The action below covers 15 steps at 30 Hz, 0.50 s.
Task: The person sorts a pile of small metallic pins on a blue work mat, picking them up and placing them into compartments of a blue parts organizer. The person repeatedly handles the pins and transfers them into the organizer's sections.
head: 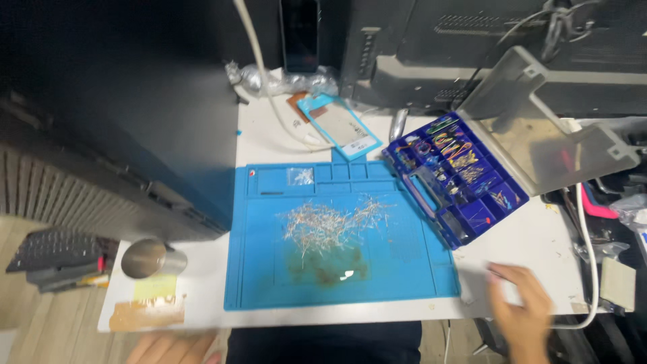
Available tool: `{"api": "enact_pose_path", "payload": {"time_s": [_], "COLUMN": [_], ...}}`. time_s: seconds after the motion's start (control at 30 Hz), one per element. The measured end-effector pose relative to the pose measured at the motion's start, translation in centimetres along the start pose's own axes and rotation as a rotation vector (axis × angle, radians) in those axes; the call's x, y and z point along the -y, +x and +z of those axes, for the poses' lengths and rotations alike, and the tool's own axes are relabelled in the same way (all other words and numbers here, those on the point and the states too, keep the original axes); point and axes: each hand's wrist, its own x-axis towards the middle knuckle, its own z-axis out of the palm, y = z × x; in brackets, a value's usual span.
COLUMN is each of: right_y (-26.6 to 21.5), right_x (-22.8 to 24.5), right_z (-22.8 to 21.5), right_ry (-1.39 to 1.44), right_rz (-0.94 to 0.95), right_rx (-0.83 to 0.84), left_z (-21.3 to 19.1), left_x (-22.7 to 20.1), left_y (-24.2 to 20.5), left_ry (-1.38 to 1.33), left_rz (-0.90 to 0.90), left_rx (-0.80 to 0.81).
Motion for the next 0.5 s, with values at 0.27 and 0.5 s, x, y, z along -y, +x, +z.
{"api": "enact_pose_path", "payload": {"time_s": [0.27, 0.5], "right_y": [11.6, 11.5], "right_x": [13.4, 13.6], "right_z": [13.1, 19.8], "right_ry": [-0.006, -0.169], "right_rz": [-0.448, -0.458], "right_rx": [0.709, 0.752], "left_z": [9.9, 16.0], "left_x": [-2.9, -2.0], "left_y": [9.8, 13.3], "left_ry": [-0.031, -0.041], "left_rz": [-0.059, -0.119], "left_rx": [0.312, 0.508]}}
